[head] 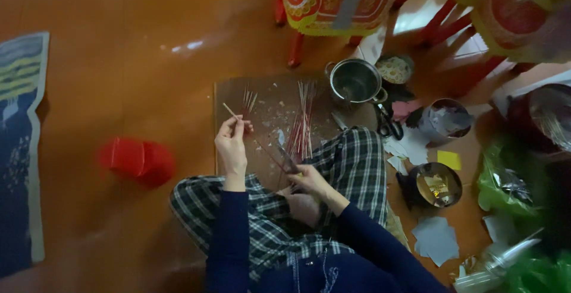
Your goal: Trimming the ends of thin red sticks using a knife while sitting on the floor
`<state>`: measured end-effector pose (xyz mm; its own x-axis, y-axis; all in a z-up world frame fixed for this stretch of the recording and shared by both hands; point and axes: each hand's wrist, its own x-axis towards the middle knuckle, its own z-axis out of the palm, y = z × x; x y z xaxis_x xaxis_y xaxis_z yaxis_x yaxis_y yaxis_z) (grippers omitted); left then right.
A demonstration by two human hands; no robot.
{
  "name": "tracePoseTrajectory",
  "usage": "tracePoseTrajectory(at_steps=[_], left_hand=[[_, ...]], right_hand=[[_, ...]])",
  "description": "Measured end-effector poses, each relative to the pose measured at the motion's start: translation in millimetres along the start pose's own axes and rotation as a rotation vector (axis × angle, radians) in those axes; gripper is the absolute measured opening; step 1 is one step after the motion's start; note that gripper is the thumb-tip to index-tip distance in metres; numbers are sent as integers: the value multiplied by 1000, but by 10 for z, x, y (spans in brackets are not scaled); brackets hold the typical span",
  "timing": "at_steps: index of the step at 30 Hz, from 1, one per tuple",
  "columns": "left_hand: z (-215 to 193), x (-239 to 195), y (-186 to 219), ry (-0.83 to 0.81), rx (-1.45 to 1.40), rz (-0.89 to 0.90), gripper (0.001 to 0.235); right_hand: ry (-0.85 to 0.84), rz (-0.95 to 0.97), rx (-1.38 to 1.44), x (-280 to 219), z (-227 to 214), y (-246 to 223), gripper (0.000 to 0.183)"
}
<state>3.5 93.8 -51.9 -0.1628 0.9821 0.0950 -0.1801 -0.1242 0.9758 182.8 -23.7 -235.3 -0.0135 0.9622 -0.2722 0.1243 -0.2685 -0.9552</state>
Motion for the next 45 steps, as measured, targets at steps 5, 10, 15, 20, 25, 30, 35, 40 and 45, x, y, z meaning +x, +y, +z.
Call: tracePoseTrajectory(at_steps=[5,10,15,20,25,30,35,40,45], left_hand=[[55,-268,372,-127,279,128,19],[103,-510,466,-162,290,291,11],[65,-692,454,-196,319,336,10],[37,-767,497,-217,337,354,9],[44,-836,564,-224,336,400,9],[9,-861,536,-271,399,476,19],[-3,-841,585,-322,398,493,22],[-19,-857,570,-384,430,508,28],[39,-876,699,-368,409,485,20]], right_hand=[[110,64,40,-260,-210,-428,21],[35,135,463,-575,-278,-1440,31],[-167,-216,630,-743,-198,-1956,49],[-245,-269,775,-881,-103,-2243,50],[-301,-271,872,-890,-94,-2249,50],[-277,-205,947,-838,-122,-2131,51],[-314,-218,953,-921,-136,-2245,55],[-359,-264,958,-939,-170,-2225,54],[-349,-235,959,-923,-187,-2185,48]])
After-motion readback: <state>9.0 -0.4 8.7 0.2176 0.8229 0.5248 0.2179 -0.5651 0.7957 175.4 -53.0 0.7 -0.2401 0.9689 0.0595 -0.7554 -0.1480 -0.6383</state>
